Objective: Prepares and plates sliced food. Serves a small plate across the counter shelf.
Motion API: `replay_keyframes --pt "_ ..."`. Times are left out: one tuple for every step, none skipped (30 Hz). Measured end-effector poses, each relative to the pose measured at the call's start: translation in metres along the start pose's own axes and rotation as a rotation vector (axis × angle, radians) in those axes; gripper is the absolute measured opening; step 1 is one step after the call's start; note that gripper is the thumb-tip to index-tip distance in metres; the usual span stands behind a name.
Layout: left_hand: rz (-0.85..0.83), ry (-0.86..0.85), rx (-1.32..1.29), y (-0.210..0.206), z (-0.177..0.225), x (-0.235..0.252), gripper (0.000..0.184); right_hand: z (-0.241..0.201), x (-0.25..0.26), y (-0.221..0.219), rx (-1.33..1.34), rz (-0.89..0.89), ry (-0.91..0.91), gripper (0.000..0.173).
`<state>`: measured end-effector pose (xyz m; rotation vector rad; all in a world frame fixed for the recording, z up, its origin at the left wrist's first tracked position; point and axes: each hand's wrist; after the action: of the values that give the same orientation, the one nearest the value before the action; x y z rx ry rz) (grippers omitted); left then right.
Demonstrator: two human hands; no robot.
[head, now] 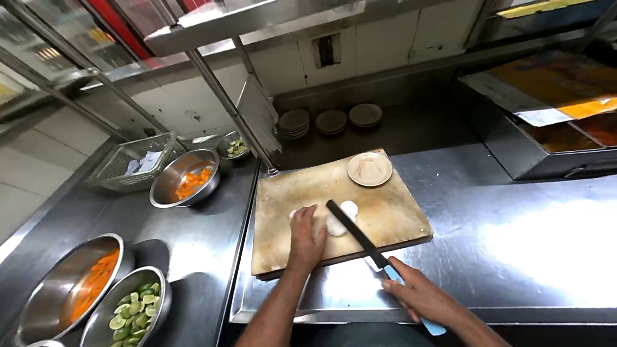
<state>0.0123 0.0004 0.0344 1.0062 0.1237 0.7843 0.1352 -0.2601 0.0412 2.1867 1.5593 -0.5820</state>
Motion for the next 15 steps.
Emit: replay_keyframes --pt "-0.082 -0.01 -0.01 -0.002 0.008 0.002 0.061 0.01 -0.006 0.008 0.045 0.061 0.011 0.038" --pt "-0.164 -0.014 0.006 -0.005 0.015 0.006 0.069 0.019 -0.011 0.015 0.085 0.12 0.012 0.038" --pt "-0.252 0.0 0.039 -0.006 0.021 0.012 0.075 0.027 -0.018 0.021 0.118 0.165 0.003 0.037" --pt "-0.331 0.02 0.089 -0.008 0.026 0.018 0.081 0.034 -0.025 0.025 0.144 0.187 -0.017 0.035" --pt "-0.394 0.038 0.145 -0.009 0.03 0.024 0.086 0.04 -0.032 0.028 0.159 0.192 -0.035 0.032" --pt "-0.441 0.051 0.197 -0.009 0.033 0.03 0.09 0.043 -0.038 0.029 0.171 0.181 -0.053 0.03" --pt "-0.471 0.055 0.239 -0.009 0.036 0.035 0.091 0.047 -0.041 0.029 0.181 0.166 -0.067 0.029" --pt "-0.499 0.055 0.268 -0.008 0.037 0.039 0.091 0.048 -0.043 0.028 0.193 0.153 -0.068 0.028" --pt "-0.53 0.054 0.29 -0.008 0.038 0.043 0.088 0.048 -0.042 0.028 0.212 0.144 -0.061 0.028" --pt "-0.56 0.053 0.304 -0.007 0.039 0.046 0.084 0.045 -0.039 0.027 0.23 0.136 -0.048 0.029" --pt "-0.592 0.055 0.313 -0.005 0.04 0.049 0.08 0.041 -0.035 0.027 0.244 0.133 -0.033 0.03" --pt "-0.62 0.06 0.318 -0.003 0.042 0.051 0.076 0.037 -0.028 0.027 0.245 0.139 -0.014 0.031" --pt "-0.638 0.062 0.324 -0.002 0.042 0.052 0.073 0.03 -0.02 0.026 0.224 0.153 0.001 0.034" --pt "-0.646 0.06 0.327 -0.001 0.042 0.053 0.071 0.02 -0.011 0.025 0.186 0.173 0.012 0.037" --pt "-0.649 0.059 0.332 0.0 0.041 0.054 0.069 0.007 -0.002 0.024 0.143 0.193 0.019 0.041"
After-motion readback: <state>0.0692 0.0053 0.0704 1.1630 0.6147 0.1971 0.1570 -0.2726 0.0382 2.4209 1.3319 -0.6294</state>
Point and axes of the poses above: each hand's wrist, its own x-axis towards the middle knuckle, its own y-axis out of the back of the hand, z = x × y, and after that the axes turned 10 degrees about x, right-handed
